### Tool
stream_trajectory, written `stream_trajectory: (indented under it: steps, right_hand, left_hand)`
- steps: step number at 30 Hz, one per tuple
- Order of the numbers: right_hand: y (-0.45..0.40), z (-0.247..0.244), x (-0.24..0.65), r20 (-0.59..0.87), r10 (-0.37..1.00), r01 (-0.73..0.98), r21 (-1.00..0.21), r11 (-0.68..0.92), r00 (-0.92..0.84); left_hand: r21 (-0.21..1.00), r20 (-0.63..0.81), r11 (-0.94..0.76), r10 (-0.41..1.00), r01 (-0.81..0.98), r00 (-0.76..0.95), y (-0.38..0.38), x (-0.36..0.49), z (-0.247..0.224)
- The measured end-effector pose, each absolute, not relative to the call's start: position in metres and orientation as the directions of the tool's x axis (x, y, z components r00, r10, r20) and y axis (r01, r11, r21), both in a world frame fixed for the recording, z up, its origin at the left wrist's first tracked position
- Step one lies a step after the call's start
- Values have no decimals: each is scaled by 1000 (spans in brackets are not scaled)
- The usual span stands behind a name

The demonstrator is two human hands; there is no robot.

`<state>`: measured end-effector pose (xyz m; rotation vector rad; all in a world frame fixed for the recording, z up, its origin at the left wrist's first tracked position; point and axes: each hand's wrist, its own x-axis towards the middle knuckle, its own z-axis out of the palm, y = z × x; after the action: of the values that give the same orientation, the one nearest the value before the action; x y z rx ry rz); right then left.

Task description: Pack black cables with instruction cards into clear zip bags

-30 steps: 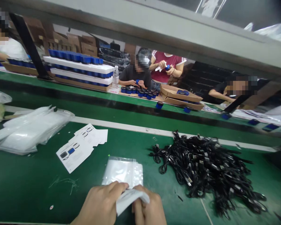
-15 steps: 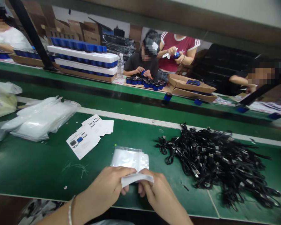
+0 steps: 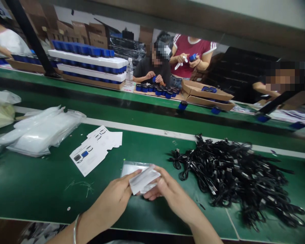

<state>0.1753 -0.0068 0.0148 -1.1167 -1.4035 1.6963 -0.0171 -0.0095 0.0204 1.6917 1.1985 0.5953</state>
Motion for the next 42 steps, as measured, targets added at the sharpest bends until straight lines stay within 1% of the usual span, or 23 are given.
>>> stream_trajectory:
  steps: [2, 4, 6, 8, 11, 13, 14, 15, 16, 18, 19, 20, 21, 23, 24, 28, 30, 32, 34, 35, 37, 39, 42]
  right_hand:
    - [3, 20, 174, -279, 882, -148, -923, -356, -380]
    - [11, 26, 172, -309, 876, -221, -887, -406, -370]
    - [19, 32, 170, -295, 874, -222, -890, -398, -386]
    - [26, 35, 169, -271, 867, -196, -905, -377, -418]
    - [36, 34, 168, -252, 855, -143, -926, -349, -453]
    - [42, 30, 166, -253, 868, -58, -951, -305, -428]
    - [45, 29, 165, -236, 893, 13, -968, -250, -383]
    - [47, 29, 164, -186, 932, 108, -981, -160, -310]
    - [50, 30, 163, -97, 971, 227, -973, -46, -220]
    - [55, 34, 162, 108, 990, 486, -864, 136, -86]
    - [57, 37, 162, 146, 986, 576, -800, 168, -84]
    - [59, 41, 161, 117, 986, 626, -762, 165, -117]
    - [62, 44, 160, 36, 985, 644, -752, 139, -171]
    - [66, 48, 157, -145, 946, 643, -762, 80, -290]
    - [69, 50, 154, -190, 927, 645, -761, 69, -323]
    - [77, 54, 146, -199, 934, 724, -685, 85, -298]
    - [83, 57, 146, -188, 948, 770, -633, 82, -255]
    - [91, 61, 148, -193, 955, 813, -578, 73, -223]
    - [101, 62, 151, -222, 951, 841, -537, 66, -216]
    - [106, 61, 152, -241, 945, 850, -523, 66, -221]
    - [116, 57, 152, -274, 933, 862, -501, 69, -234]
    - [124, 53, 149, -290, 925, 874, -479, 82, -246]
    - [125, 53, 142, -277, 927, 902, -415, 121, -252]
  left_hand:
    - [881, -98, -89, 926, 465, 364, -6, -15, 24]
    - [899, -127, -48, 923, 436, 364, -4, -15, 28]
    - [926, -195, 40, 902, 376, 385, -3, -17, 31]
    - [945, -267, 138, 850, 297, 454, -3, -20, 34]
    - [951, -298, 202, 799, 233, 523, 0, -24, 36]
    - [952, -273, 166, 842, 258, 464, 5, -22, 34]
    - [948, -255, 142, 874, 285, 414, 8, -19, 32]
    - [942, -238, 122, 900, 314, 364, 12, -16, 30]
    - [936, -224, 110, 919, 333, 326, 16, -13, 27]
    - [929, -192, 85, 943, 360, 272, 23, -7, 23]
    - [925, -169, 67, 953, 374, 250, 26, -5, 21]
    - [918, -141, 43, 964, 394, 224, 28, -2, 20]
    - [908, -107, 14, 974, 419, 200, 30, 0, 20]
    - [881, -34, -51, 985, 470, 171, 32, 4, 20]
    - [868, -4, -83, 985, 489, 175, 33, 6, 20]
    - [843, 37, -170, 965, 510, 260, 29, 6, 19]
    - [845, 27, -181, 954, 503, 298, 25, -3, 19]
    - [839, 14, -168, 957, 517, 289, 21, -21, 19]
    - [793, 6, -121, 982, 597, 191, 19, -46, 18]
    - [748, 11, -95, 991, 657, 131, 19, -61, 18]
    - [623, 81, -70, 996, 779, 25, 21, -90, 15]
    - [476, 127, -44, 992, 879, -19, 25, -116, 10]
    - [320, 65, 28, 997, 947, -51, 28, -143, 2]
